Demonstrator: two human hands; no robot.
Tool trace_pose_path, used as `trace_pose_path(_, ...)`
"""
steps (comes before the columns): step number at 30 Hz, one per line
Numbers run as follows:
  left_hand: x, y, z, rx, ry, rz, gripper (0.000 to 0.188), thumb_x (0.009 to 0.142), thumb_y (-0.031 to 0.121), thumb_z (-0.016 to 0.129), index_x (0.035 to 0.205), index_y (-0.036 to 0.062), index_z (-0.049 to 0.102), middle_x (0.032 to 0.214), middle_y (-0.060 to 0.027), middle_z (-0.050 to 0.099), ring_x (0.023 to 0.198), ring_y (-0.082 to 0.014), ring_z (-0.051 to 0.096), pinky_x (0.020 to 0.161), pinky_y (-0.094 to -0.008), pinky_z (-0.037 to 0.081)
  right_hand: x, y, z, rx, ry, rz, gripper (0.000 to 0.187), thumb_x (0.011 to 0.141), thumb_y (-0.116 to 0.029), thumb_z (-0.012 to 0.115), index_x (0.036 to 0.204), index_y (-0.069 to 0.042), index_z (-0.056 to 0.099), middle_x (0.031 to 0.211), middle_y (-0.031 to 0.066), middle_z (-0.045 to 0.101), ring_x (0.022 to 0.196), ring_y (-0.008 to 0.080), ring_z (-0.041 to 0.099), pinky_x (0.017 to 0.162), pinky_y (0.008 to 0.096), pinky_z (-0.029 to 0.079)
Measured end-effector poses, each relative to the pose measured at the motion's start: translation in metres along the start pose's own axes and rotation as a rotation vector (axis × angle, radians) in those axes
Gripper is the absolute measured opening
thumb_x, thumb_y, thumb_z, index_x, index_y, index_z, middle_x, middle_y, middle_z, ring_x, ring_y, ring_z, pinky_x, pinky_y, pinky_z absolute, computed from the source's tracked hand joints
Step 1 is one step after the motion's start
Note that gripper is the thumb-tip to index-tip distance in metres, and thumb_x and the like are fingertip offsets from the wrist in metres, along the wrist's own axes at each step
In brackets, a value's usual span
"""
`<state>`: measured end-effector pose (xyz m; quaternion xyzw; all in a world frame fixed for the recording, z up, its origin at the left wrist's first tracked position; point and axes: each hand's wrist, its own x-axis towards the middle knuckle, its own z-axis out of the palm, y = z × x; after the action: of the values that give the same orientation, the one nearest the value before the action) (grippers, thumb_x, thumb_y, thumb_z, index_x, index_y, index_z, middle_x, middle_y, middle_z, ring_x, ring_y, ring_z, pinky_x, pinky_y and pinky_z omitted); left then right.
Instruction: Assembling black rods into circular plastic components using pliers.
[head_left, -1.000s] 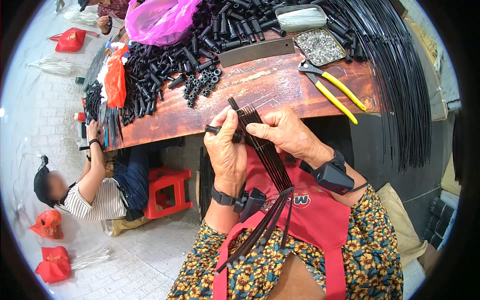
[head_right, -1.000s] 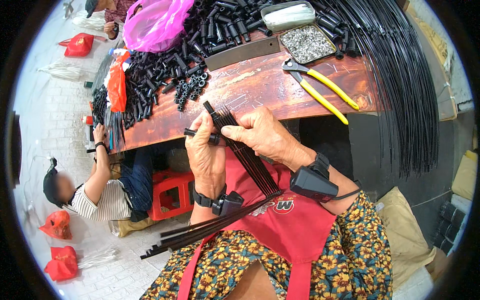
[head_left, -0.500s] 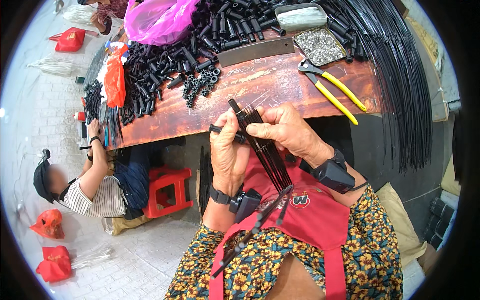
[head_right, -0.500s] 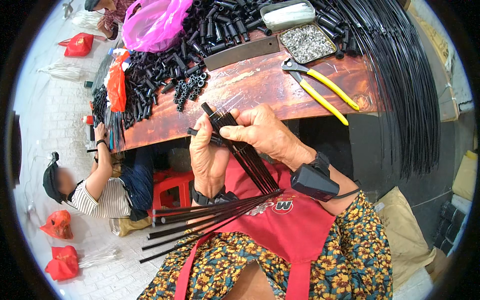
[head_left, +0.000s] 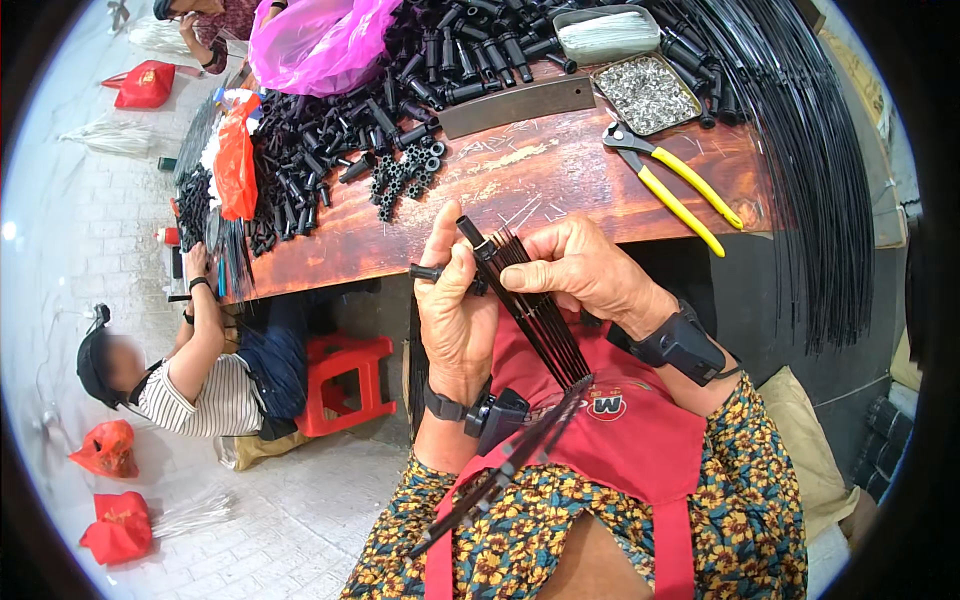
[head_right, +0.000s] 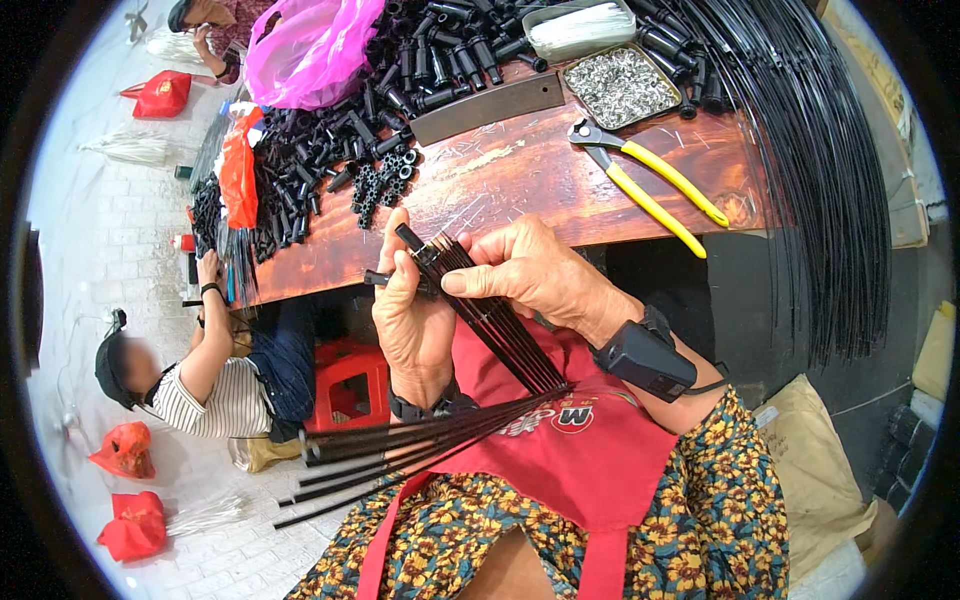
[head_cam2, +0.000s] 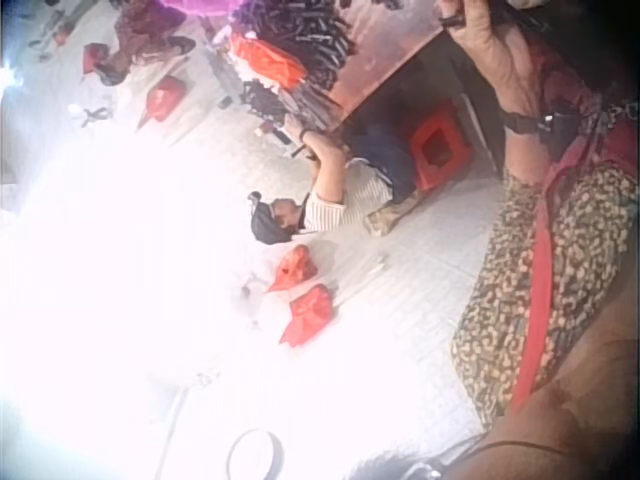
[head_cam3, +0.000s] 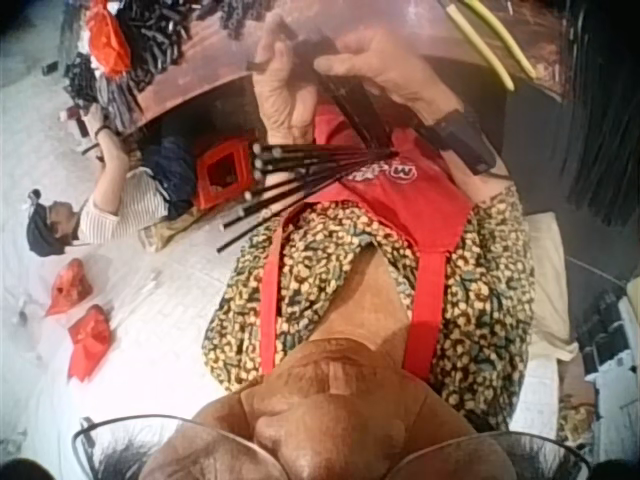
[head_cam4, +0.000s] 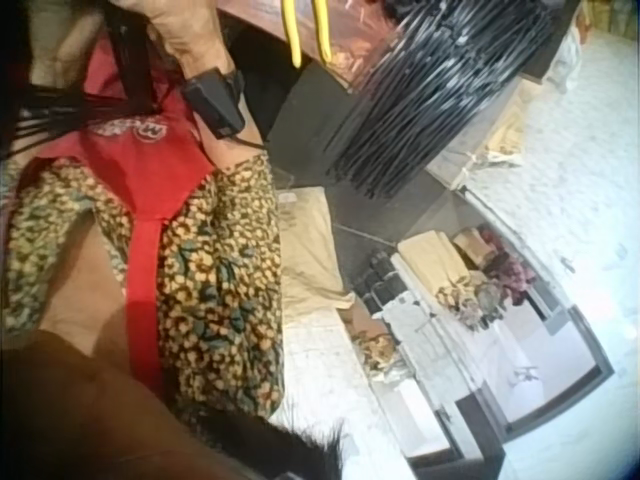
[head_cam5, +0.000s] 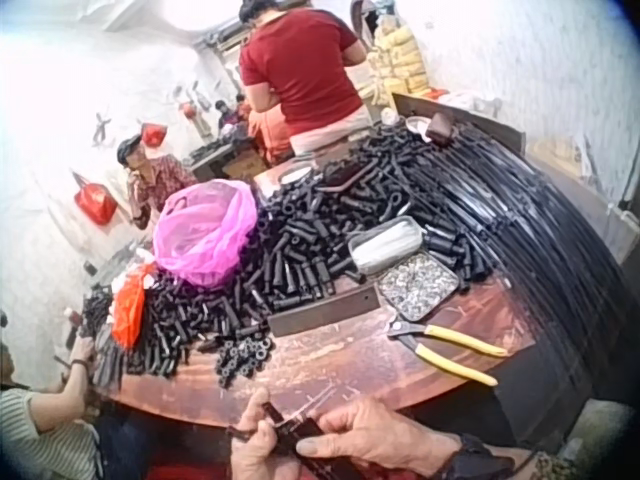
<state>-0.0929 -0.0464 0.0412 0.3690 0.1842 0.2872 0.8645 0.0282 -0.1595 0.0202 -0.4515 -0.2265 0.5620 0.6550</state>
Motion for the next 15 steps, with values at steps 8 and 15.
trace_pose_path(8,-0.0022,-0.0011,0.0040,-0.096,-0.046,-0.050,0.041,0.090,0.009,0.064,0.130,0.0054,0.053,0.106,-0.0134,0.066,0.108,-0.0342,0.061,0.094,-0.0445,0.050,0.0038,-0.0005,0.0019,0.162,-0.023,-0.003,0.019,0.078,-0.020,0.078,0.077,-0.004,0.069,0.064,-0.0020,0.061,0.043,0.0009,0.045,0.036,0.0160,0.029)
trace_pose_path(15,-0.0033,0.0019,0.0063,-0.009,0.016,-0.007,0.040,0.092,0.005,0.061,0.130,0.0042,0.053,0.102,-0.0092,0.067,0.090,-0.0164,0.065,0.084,-0.0331,0.052,0.0039,0.0027,-0.0004,0.145,-0.024,-0.078,0.020,0.083,-0.022,0.075,0.078,-0.004,0.069,0.063,-0.0026,0.060,0.046,0.0010,0.046,0.038,0.0167,0.030)
